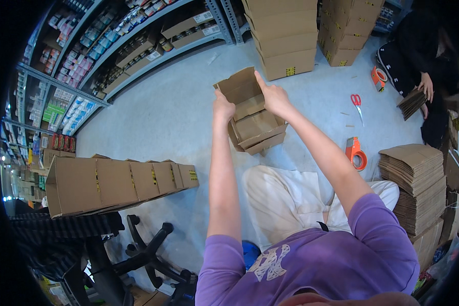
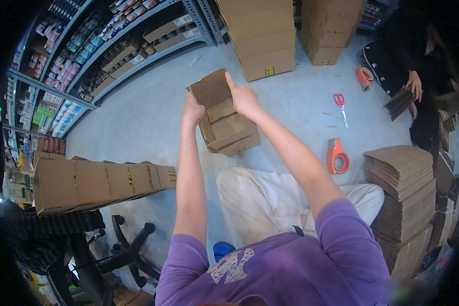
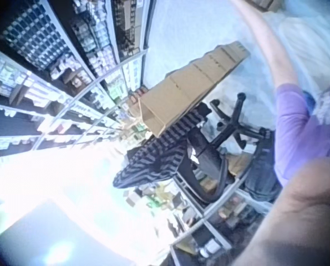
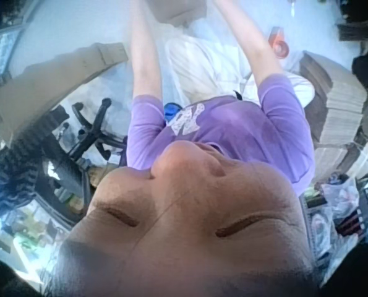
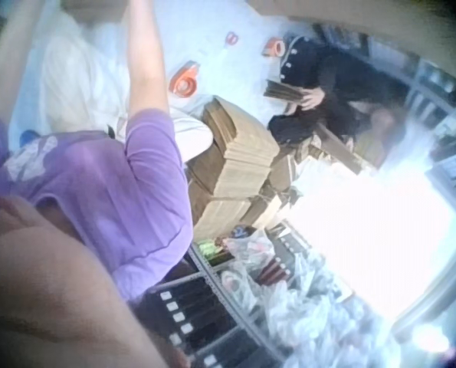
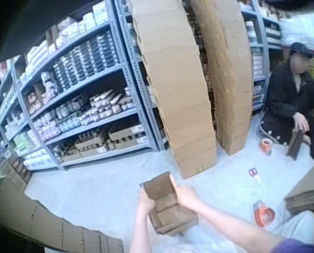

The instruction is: The person sits on the floor and assembles flat-packed cardboard boxes by folding the flaps and sealing them with a handheld tape dispenser. The person repeatedly picks up a flat box, folds it into shape, applies yellow caution tape, and stacks the finished boxes nearby.

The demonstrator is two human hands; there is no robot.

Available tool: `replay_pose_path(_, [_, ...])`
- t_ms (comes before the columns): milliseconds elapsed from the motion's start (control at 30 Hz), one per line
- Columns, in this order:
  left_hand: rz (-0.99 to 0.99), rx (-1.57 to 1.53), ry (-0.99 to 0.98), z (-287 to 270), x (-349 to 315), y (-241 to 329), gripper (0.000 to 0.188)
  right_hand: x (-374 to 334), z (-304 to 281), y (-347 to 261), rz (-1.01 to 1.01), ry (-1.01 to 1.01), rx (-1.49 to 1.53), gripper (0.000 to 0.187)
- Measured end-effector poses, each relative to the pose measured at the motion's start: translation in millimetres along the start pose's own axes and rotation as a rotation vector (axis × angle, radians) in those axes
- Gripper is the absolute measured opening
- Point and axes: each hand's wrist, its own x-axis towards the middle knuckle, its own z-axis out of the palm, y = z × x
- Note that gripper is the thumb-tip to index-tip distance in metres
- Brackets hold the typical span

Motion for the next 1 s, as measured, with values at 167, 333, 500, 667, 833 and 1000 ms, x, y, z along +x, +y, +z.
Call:
replay_pose_path(167, [0.184, -0.164, 0.053, -1.9, -2.6, -18.2, 0.065, -4.0, -1.6, -11.0, 0.001, -0.047, -0.028, 0.091])
replay_pose_path(333, [0.268, -0.037, 0.063, 38.0, 13.1, 9.5, 0.067, 0.7, 2.7, 32.3, 0.090, 0.056, 0.049, 0.077])
replay_pose_path(500, [0.330, 0.004, 0.070, -9.9, 51.8, -96.9, 0.084, -39.0, -24.7, -11.2, -0.055, 0.178, 0.469, 0.089])
replay_pose_path(667, [0.641, 0.109, 0.016, 32.1, -57.8, -34.4, 0.104, -235.5, -126.8, 194.2, 0.307, 0.805, 0.177, 0.042])
replay_pose_path(833, [0.353, 0.257, 0.093, -24.0, -76.9, -68.3, 0.100, -387.4, -173.9, 376.1, 1.314, 0.555, -0.267, 0.041])
replay_pose_path(1000, [0.132, 0.442, 0.135, -72.3, -68.0, -89.2, 0.099, -367.2, -164.4, 401.6, 1.524, 0.360, -0.302, 0.038])
